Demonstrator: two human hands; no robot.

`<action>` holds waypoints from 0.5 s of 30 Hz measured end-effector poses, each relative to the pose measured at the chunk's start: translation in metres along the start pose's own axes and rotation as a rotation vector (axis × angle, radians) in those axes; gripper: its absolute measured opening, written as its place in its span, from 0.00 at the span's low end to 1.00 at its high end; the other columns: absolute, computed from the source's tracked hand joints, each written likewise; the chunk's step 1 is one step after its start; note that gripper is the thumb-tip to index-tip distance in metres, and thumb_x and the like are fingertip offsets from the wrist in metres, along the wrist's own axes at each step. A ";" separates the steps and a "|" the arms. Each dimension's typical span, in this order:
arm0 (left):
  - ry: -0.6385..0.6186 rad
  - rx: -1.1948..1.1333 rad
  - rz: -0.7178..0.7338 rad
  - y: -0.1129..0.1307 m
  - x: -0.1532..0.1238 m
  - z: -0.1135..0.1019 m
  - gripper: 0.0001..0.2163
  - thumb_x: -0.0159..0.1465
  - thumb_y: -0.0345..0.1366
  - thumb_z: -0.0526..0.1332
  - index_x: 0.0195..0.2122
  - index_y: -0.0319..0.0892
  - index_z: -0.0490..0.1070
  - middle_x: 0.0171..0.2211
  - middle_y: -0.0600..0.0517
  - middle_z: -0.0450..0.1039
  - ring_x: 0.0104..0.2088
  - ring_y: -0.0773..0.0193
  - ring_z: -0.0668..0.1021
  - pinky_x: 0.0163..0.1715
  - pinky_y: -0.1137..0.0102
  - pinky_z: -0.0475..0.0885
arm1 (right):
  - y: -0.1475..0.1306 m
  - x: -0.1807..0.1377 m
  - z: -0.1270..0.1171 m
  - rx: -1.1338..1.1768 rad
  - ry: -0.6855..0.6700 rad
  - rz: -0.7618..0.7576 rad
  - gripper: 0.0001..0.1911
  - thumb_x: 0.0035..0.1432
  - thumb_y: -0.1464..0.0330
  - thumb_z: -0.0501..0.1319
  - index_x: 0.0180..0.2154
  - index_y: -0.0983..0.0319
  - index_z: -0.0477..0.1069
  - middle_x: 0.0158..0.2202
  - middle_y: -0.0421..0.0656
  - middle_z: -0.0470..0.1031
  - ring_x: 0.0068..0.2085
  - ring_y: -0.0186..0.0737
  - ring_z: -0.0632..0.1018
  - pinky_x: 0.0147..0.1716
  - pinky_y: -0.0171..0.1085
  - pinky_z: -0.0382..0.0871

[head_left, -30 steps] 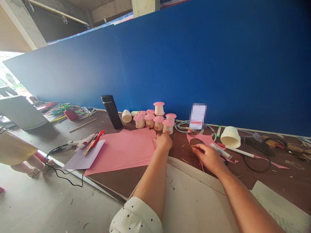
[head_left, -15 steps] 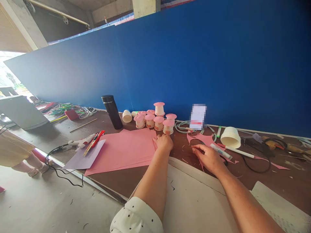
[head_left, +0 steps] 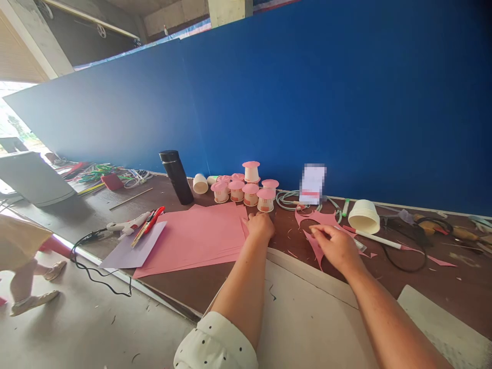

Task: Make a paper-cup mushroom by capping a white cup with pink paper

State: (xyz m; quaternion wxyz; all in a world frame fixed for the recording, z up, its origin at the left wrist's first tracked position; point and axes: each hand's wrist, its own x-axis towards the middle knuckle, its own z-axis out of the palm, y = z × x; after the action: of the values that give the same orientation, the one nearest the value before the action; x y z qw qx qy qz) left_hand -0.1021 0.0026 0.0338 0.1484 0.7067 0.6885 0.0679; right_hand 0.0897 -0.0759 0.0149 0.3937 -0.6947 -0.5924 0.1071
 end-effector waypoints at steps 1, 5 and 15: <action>-0.002 0.002 0.002 0.000 0.000 0.000 0.20 0.59 0.35 0.57 0.53 0.47 0.69 0.59 0.45 0.67 0.59 0.47 0.64 0.58 0.43 0.54 | 0.001 0.002 -0.006 0.011 0.072 0.045 0.17 0.54 0.56 0.57 0.37 0.58 0.79 0.34 0.44 0.82 0.37 0.46 0.79 0.36 0.40 0.70; 0.007 -0.001 0.012 -0.001 0.001 0.002 0.19 0.61 0.38 0.55 0.53 0.47 0.69 0.58 0.44 0.67 0.59 0.46 0.64 0.58 0.42 0.54 | 0.010 0.007 -0.032 0.204 0.343 0.322 0.19 0.51 0.55 0.60 0.37 0.60 0.79 0.31 0.45 0.81 0.31 0.43 0.78 0.29 0.38 0.69; 0.020 0.025 0.020 -0.001 0.000 0.003 0.18 0.60 0.37 0.56 0.52 0.49 0.71 0.57 0.44 0.68 0.59 0.45 0.65 0.56 0.43 0.55 | 0.030 0.012 -0.046 -0.169 0.170 0.326 0.19 0.52 0.55 0.57 0.37 0.56 0.80 0.35 0.46 0.81 0.34 0.48 0.77 0.31 0.40 0.64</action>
State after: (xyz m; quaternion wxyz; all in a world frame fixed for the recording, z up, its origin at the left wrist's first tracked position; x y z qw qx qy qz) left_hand -0.1025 0.0025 0.0307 0.1322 0.7147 0.6835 0.0679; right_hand 0.1435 -0.0838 0.0285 0.3603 -0.8186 -0.4433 0.0604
